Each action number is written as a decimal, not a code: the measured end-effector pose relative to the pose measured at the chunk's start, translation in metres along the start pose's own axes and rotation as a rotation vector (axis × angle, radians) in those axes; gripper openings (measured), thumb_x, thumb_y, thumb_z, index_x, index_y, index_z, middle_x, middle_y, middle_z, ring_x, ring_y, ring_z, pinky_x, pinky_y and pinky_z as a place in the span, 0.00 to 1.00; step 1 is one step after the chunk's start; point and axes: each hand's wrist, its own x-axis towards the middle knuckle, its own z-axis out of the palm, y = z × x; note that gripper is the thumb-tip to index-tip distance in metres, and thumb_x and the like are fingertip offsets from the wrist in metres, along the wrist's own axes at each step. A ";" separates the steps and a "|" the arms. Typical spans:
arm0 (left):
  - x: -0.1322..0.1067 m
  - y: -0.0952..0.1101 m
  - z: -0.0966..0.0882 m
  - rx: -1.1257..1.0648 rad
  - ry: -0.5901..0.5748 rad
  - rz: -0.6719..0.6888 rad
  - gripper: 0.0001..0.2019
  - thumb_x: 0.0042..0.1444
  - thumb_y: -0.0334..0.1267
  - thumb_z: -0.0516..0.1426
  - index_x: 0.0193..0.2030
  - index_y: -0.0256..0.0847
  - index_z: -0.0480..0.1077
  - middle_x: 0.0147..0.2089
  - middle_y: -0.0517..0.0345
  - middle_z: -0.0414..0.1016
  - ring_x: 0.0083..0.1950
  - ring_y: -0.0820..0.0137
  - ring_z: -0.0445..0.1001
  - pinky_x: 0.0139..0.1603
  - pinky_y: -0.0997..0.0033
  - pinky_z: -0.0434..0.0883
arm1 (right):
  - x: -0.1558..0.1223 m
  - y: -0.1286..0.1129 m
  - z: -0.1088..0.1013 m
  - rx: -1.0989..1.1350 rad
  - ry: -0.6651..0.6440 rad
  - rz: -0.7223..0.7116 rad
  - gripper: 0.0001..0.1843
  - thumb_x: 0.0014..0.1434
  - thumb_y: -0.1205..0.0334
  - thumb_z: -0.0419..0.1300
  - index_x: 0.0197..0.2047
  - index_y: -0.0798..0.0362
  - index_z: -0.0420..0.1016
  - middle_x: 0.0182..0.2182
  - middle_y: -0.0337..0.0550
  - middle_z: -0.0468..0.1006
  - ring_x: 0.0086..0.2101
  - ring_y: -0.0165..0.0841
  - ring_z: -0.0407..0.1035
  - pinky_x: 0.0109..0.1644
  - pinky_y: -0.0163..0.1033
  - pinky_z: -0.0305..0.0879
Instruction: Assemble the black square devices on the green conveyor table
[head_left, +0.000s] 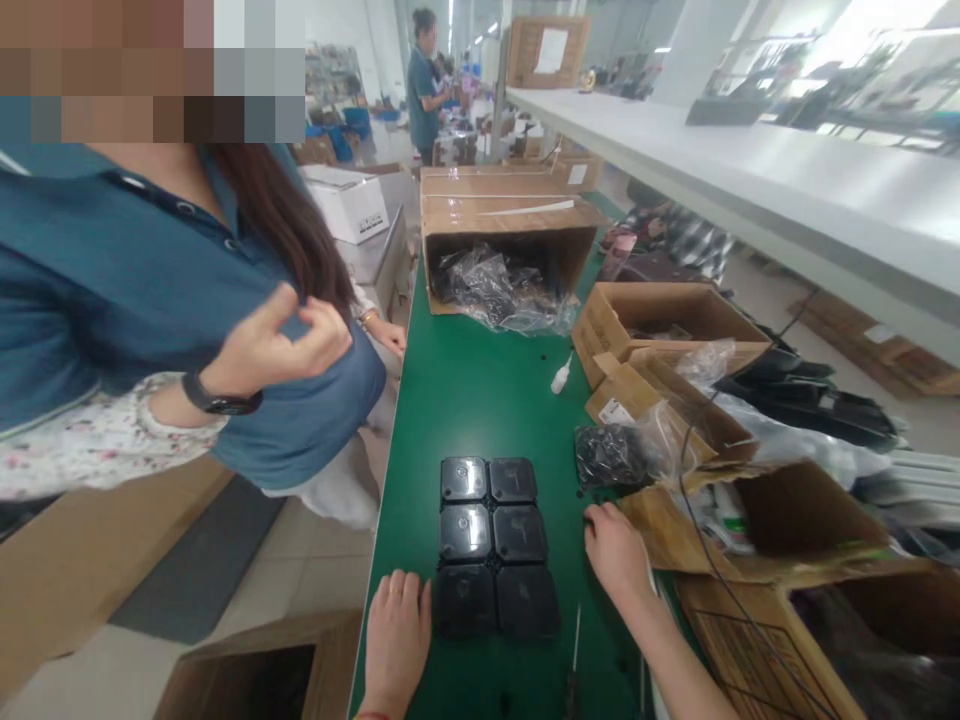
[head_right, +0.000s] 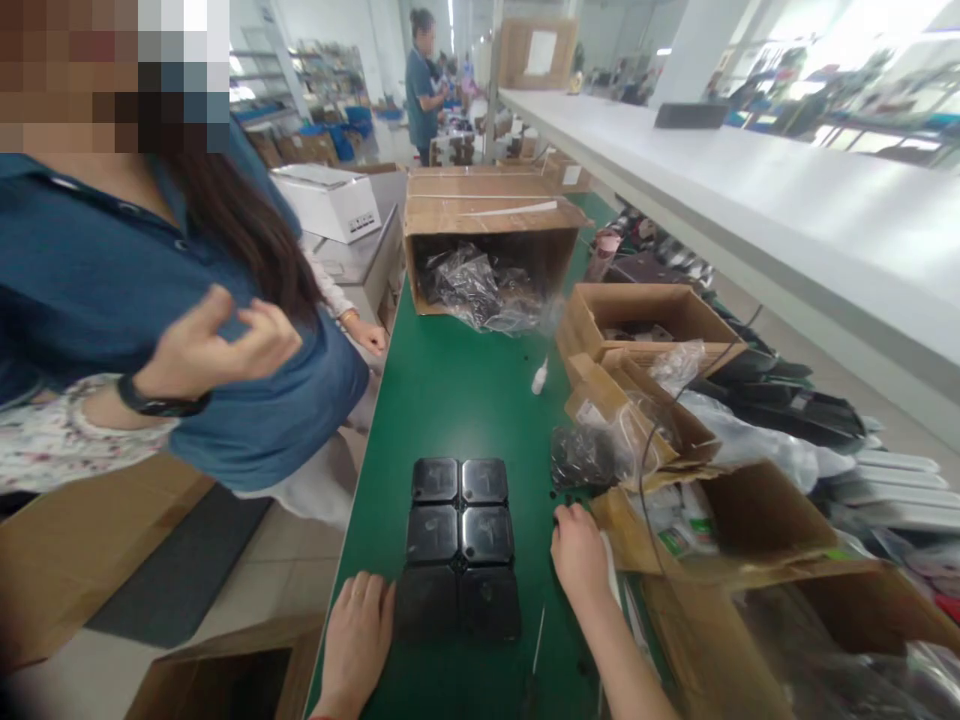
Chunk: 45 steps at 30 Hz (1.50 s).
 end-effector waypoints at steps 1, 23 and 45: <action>0.000 0.000 0.000 0.009 0.004 -0.002 0.11 0.67 0.35 0.49 0.33 0.41 0.67 0.35 0.54 0.68 0.40 0.61 0.66 0.44 0.58 0.63 | -0.001 -0.001 0.003 0.090 0.007 -0.007 0.14 0.59 0.71 0.48 0.38 0.55 0.75 0.38 0.51 0.76 0.40 0.40 0.73 0.45 0.43 0.67; 0.000 0.000 -0.001 -0.011 -0.062 -0.049 0.12 0.68 0.36 0.49 0.32 0.41 0.65 0.34 0.55 0.66 0.38 0.62 0.64 0.42 0.59 0.62 | -0.027 0.013 0.033 0.496 0.079 0.113 0.14 0.54 0.53 0.53 0.35 0.53 0.76 0.34 0.48 0.75 0.34 0.40 0.71 0.43 0.49 0.69; -0.002 -0.002 0.004 -0.066 -0.084 -0.096 0.12 0.68 0.36 0.48 0.33 0.41 0.66 0.35 0.55 0.67 0.39 0.61 0.64 0.42 0.59 0.62 | 0.031 -0.113 0.007 0.649 -0.095 -0.204 0.13 0.61 0.63 0.54 0.43 0.53 0.79 0.39 0.47 0.76 0.36 0.36 0.73 0.44 0.46 0.73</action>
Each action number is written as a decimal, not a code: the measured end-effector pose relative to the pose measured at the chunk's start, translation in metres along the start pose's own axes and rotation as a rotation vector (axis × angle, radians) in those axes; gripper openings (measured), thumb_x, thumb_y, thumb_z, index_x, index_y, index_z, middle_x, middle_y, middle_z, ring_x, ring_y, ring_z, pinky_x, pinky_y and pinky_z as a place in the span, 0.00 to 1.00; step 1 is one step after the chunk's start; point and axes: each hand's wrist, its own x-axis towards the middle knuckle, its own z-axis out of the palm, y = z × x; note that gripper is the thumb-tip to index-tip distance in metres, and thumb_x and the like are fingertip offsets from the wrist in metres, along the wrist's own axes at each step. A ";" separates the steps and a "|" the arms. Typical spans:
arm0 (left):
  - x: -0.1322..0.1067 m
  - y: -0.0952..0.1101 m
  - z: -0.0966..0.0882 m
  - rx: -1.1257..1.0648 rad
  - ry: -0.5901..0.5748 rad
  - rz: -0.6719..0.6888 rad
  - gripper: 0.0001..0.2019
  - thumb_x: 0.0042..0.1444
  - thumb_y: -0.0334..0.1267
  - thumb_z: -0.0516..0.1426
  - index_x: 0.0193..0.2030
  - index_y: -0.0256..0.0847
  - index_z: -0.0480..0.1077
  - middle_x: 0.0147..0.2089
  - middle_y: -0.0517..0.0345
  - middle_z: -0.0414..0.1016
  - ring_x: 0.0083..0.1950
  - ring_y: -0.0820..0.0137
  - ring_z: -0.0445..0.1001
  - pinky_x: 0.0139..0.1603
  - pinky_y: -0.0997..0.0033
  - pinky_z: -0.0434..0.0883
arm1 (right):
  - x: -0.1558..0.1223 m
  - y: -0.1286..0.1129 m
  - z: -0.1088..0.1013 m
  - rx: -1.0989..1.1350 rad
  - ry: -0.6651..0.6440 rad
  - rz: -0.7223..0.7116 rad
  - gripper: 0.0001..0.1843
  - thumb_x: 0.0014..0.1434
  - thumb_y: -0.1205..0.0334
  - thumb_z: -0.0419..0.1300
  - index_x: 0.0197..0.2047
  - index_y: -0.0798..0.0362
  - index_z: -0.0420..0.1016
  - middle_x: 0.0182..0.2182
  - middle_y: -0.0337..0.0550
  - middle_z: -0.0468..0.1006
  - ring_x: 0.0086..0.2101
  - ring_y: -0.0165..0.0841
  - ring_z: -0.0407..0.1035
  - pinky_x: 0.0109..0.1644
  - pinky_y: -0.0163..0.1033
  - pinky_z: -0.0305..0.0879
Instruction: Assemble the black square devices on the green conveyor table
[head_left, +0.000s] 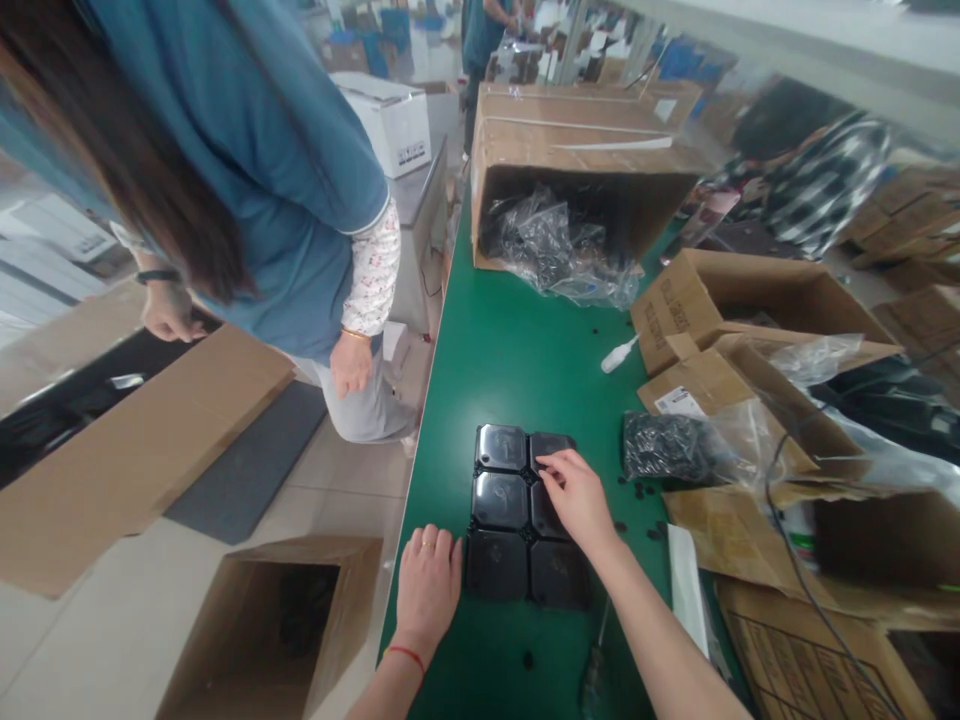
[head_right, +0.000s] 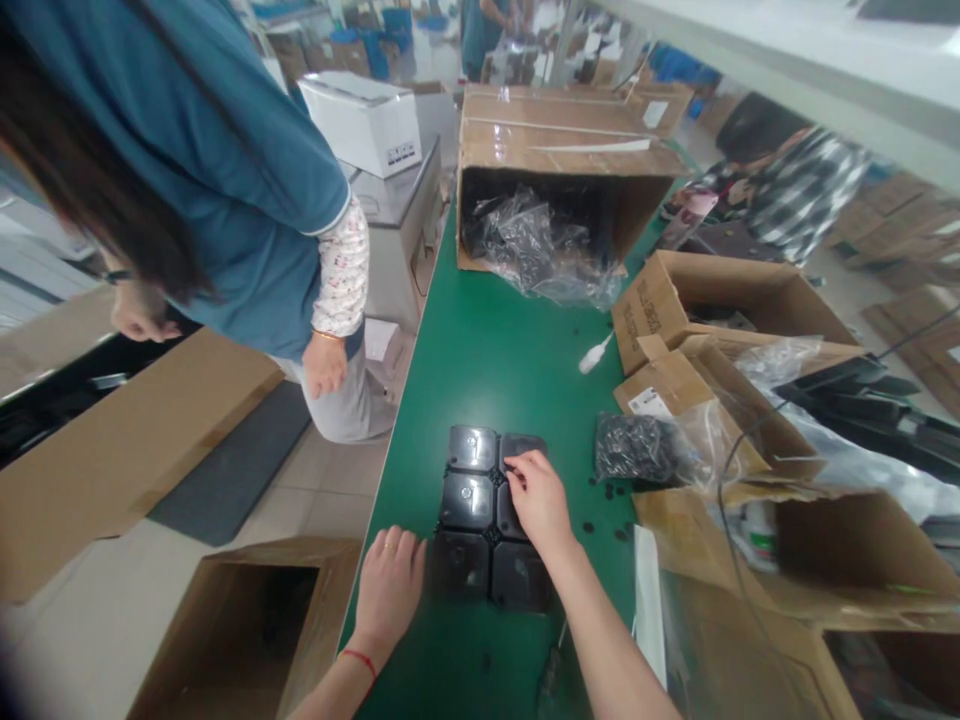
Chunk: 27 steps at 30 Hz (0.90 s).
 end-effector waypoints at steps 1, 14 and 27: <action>0.000 0.000 0.000 0.001 -0.001 0.000 0.12 0.68 0.36 0.48 0.33 0.41 0.65 0.35 0.55 0.67 0.39 0.61 0.64 0.42 0.59 0.62 | 0.001 -0.001 0.000 -0.026 -0.014 -0.006 0.13 0.61 0.63 0.54 0.42 0.53 0.79 0.39 0.46 0.76 0.36 0.36 0.72 0.45 0.46 0.73; 0.000 0.000 -0.002 0.040 -0.004 0.001 0.11 0.67 0.35 0.49 0.33 0.41 0.66 0.35 0.55 0.67 0.40 0.61 0.66 0.44 0.58 0.64 | 0.007 0.004 0.002 -0.061 -0.053 -0.027 0.10 0.60 0.63 0.54 0.37 0.52 0.77 0.36 0.44 0.75 0.34 0.34 0.72 0.43 0.45 0.73; 0.003 0.001 -0.004 0.041 -0.044 0.001 0.11 0.67 0.35 0.48 0.33 0.41 0.65 0.35 0.54 0.67 0.40 0.60 0.65 0.44 0.57 0.65 | -0.029 -0.033 0.012 0.014 -0.120 -0.033 0.07 0.62 0.63 0.56 0.35 0.50 0.76 0.35 0.43 0.76 0.34 0.34 0.71 0.38 0.40 0.71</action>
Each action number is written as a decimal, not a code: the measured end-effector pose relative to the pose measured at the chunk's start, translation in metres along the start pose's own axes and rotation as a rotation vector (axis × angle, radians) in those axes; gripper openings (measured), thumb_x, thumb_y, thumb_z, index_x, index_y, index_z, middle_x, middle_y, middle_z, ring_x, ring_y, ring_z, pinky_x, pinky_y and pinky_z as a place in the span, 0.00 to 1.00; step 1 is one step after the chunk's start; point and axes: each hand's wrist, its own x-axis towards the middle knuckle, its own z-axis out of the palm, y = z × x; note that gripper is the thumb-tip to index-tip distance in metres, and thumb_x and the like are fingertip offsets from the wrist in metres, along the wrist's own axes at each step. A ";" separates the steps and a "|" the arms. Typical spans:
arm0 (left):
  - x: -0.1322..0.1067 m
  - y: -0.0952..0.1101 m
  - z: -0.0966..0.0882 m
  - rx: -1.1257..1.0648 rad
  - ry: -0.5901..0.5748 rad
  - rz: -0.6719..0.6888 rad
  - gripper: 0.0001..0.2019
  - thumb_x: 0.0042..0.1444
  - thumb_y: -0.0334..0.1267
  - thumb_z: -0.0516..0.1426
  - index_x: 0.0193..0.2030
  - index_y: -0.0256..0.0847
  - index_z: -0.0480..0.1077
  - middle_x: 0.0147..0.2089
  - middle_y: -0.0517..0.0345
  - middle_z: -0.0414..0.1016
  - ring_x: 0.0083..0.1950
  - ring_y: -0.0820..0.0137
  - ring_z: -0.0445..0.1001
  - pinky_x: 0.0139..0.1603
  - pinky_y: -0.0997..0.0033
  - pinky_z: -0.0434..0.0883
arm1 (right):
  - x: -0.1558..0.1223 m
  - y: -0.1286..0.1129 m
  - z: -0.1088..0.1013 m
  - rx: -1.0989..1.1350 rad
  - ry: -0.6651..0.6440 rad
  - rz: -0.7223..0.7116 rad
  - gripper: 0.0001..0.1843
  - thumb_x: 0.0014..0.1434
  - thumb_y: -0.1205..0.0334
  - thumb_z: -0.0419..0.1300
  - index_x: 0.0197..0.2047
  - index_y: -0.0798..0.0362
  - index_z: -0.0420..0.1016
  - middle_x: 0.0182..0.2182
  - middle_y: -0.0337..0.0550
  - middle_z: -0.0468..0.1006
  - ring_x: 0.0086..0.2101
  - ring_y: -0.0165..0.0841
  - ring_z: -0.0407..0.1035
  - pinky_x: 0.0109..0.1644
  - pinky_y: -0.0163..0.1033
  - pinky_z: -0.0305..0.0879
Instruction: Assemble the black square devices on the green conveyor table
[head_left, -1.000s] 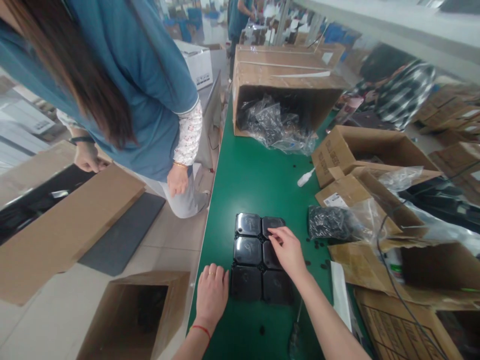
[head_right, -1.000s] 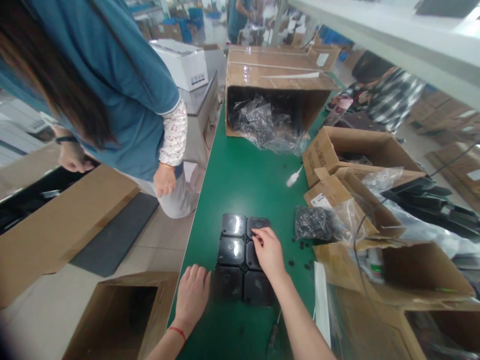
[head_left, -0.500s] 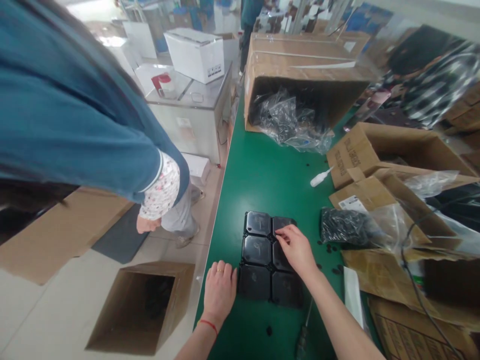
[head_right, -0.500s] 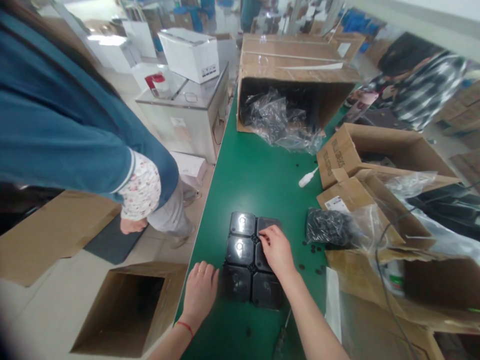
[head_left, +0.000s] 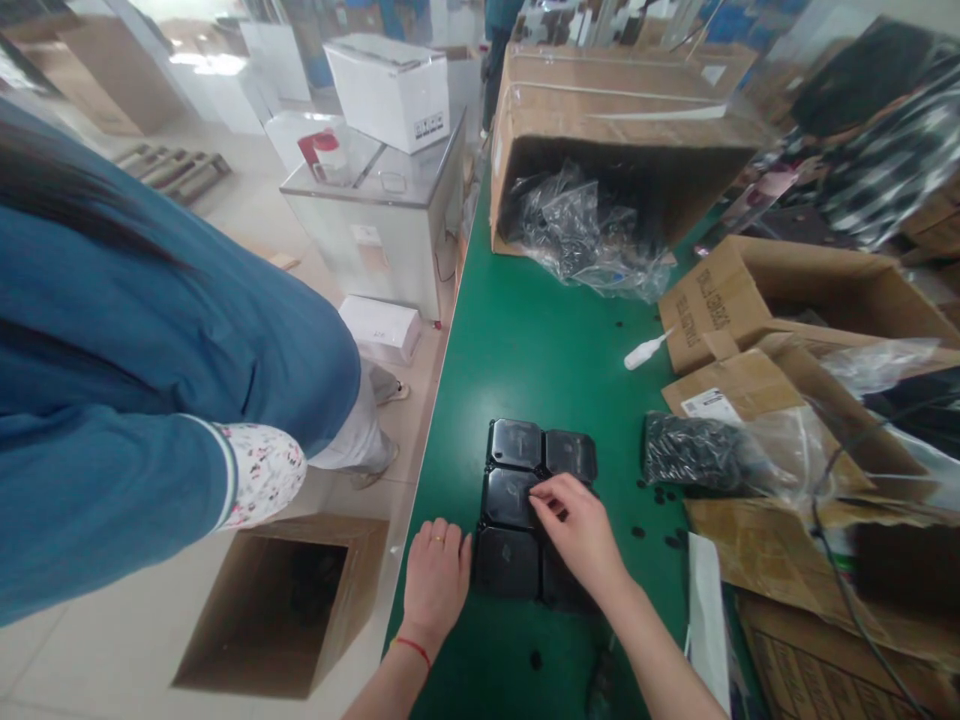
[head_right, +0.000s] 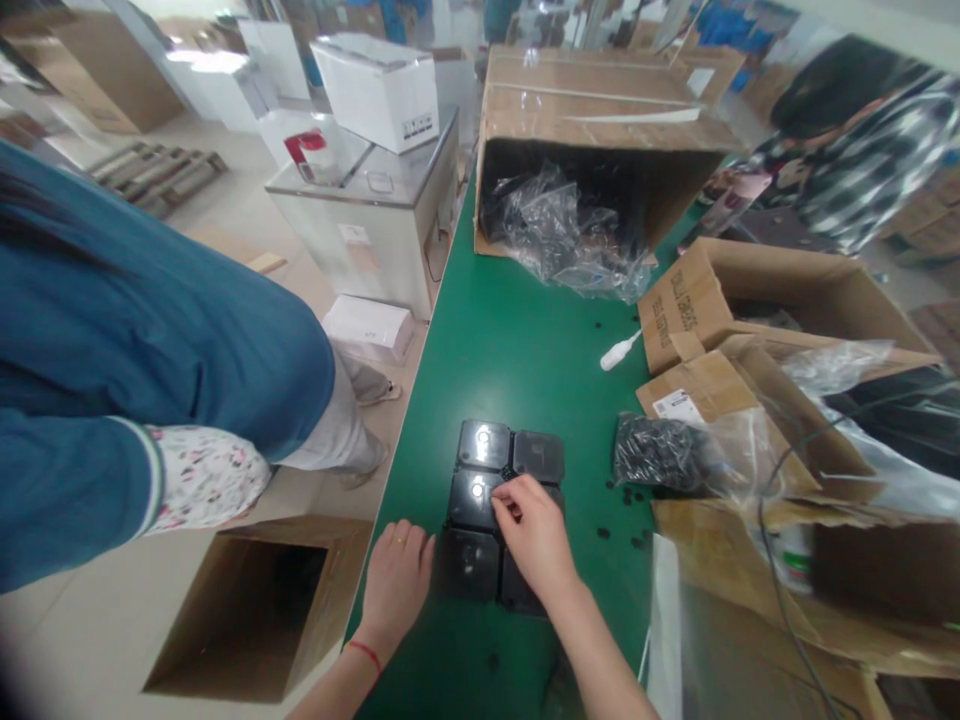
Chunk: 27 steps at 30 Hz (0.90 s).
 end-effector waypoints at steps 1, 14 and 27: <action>0.000 0.000 0.000 -0.001 -0.002 -0.003 0.11 0.67 0.35 0.48 0.33 0.41 0.65 0.35 0.54 0.67 0.40 0.60 0.65 0.44 0.57 0.65 | -0.004 -0.007 0.008 -0.009 -0.058 -0.023 0.08 0.62 0.65 0.55 0.35 0.50 0.76 0.35 0.43 0.76 0.35 0.34 0.72 0.39 0.40 0.71; 0.000 0.000 -0.002 0.008 0.013 0.000 0.11 0.67 0.35 0.48 0.34 0.41 0.66 0.35 0.54 0.67 0.40 0.60 0.65 0.43 0.57 0.64 | -0.004 -0.033 0.046 -0.506 -0.172 -0.171 0.10 0.62 0.71 0.54 0.32 0.52 0.73 0.32 0.43 0.76 0.36 0.36 0.73 0.41 0.39 0.68; -0.004 -0.001 -0.003 -0.026 0.008 -0.015 0.10 0.67 0.35 0.48 0.34 0.41 0.66 0.36 0.53 0.68 0.41 0.59 0.66 0.43 0.57 0.64 | 0.000 -0.036 0.051 -0.436 -0.165 -0.096 0.11 0.56 0.73 0.52 0.27 0.50 0.66 0.28 0.42 0.75 0.30 0.35 0.71 0.34 0.39 0.64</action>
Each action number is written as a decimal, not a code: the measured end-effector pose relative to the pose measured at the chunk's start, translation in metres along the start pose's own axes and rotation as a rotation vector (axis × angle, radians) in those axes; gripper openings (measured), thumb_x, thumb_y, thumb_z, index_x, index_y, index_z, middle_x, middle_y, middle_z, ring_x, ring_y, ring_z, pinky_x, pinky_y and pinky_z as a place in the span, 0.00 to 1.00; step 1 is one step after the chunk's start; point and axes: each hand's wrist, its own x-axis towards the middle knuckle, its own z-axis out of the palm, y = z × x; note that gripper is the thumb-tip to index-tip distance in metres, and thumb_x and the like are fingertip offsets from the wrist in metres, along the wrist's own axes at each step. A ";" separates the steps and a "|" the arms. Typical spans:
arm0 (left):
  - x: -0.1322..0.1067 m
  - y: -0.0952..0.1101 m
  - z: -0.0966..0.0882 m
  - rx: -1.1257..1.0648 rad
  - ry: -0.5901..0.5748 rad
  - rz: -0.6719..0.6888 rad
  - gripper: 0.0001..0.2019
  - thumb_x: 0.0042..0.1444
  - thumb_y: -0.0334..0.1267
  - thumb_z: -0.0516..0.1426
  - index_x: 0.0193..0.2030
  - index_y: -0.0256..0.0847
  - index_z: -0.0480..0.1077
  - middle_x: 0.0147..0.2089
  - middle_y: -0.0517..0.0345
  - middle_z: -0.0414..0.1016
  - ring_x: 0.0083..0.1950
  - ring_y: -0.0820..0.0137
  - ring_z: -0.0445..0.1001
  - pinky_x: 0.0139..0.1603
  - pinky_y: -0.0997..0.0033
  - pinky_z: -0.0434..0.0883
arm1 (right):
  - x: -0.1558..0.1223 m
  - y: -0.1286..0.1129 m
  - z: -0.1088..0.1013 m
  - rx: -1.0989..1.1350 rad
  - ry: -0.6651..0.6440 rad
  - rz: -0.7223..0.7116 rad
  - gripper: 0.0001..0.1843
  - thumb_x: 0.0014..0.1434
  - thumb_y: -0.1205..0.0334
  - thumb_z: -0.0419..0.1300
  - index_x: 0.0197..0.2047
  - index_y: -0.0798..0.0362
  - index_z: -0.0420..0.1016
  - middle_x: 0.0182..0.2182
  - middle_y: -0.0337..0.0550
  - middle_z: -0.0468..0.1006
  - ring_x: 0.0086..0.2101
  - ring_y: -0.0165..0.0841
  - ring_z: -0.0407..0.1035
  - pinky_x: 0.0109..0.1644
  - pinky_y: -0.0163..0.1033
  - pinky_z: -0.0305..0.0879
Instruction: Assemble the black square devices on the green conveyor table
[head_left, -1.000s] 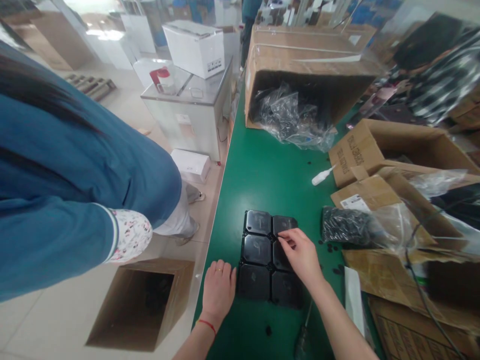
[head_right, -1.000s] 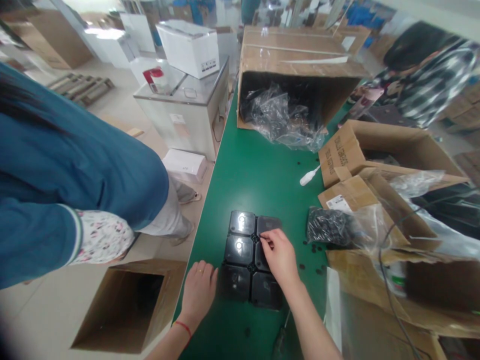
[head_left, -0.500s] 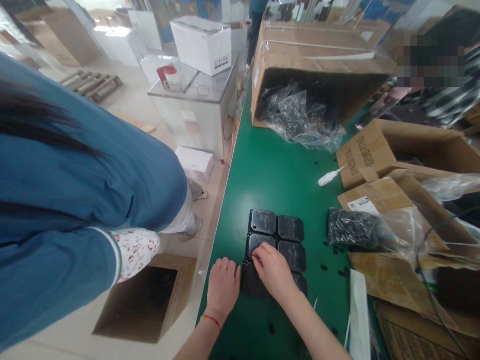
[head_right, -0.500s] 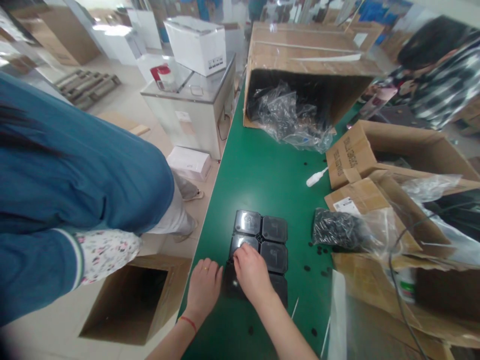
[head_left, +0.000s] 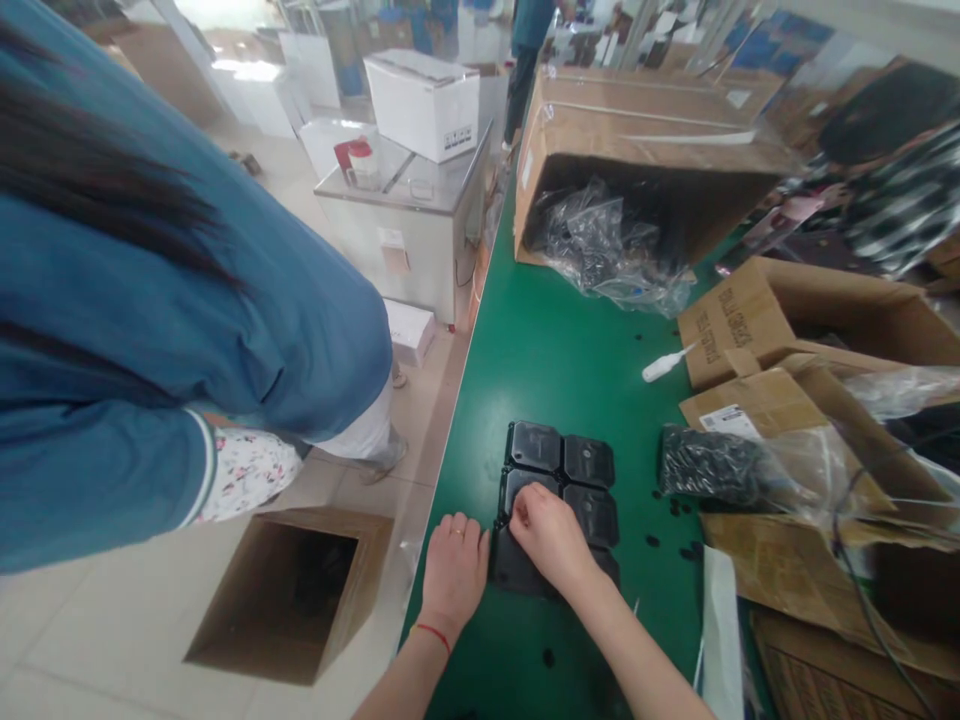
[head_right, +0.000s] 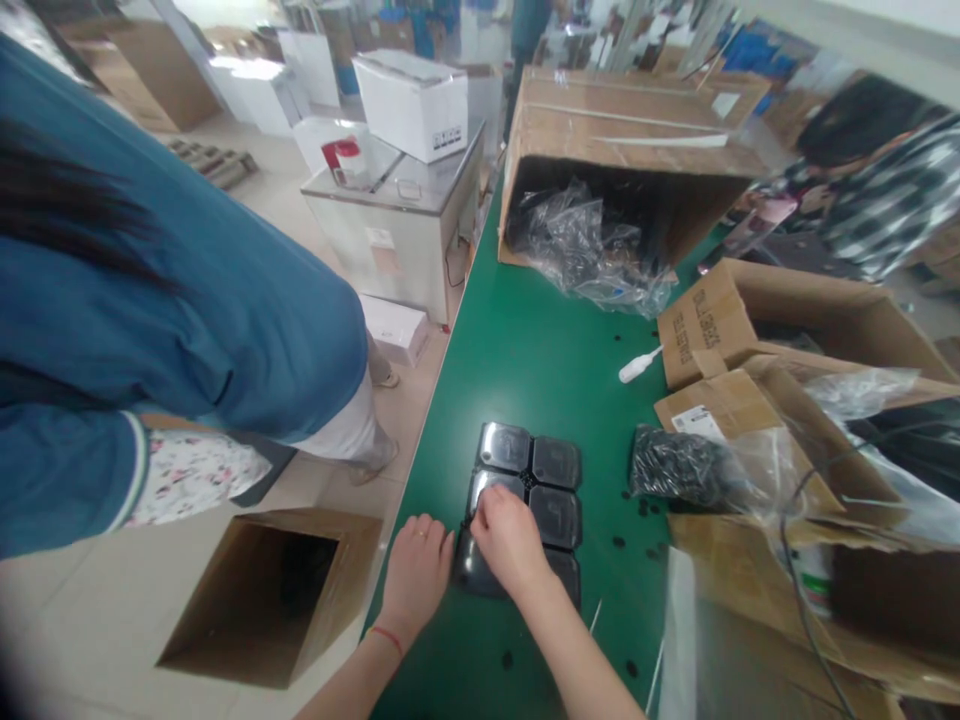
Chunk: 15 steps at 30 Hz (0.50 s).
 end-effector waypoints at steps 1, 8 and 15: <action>0.000 0.000 0.000 -0.002 0.003 0.003 0.10 0.67 0.36 0.48 0.35 0.41 0.66 0.36 0.53 0.68 0.42 0.59 0.66 0.43 0.57 0.65 | -0.001 0.002 -0.001 0.102 -0.001 0.047 0.10 0.56 0.72 0.52 0.26 0.50 0.66 0.27 0.41 0.75 0.29 0.35 0.71 0.35 0.39 0.64; 0.001 -0.003 0.001 -0.029 0.000 -0.017 0.11 0.67 0.36 0.48 0.34 0.41 0.66 0.37 0.53 0.69 0.42 0.58 0.66 0.44 0.55 0.67 | -0.037 0.062 -0.023 0.633 0.205 0.351 0.12 0.54 0.49 0.58 0.32 0.49 0.71 0.32 0.45 0.81 0.34 0.40 0.76 0.40 0.43 0.70; -0.013 -0.004 0.000 -0.313 -0.012 -0.090 0.07 0.65 0.35 0.51 0.36 0.41 0.68 0.39 0.52 0.71 0.44 0.61 0.69 0.46 0.56 0.72 | -0.105 0.167 -0.013 0.188 0.271 0.562 0.12 0.41 0.46 0.59 0.27 0.42 0.74 0.23 0.50 0.79 0.23 0.47 0.72 0.30 0.55 0.69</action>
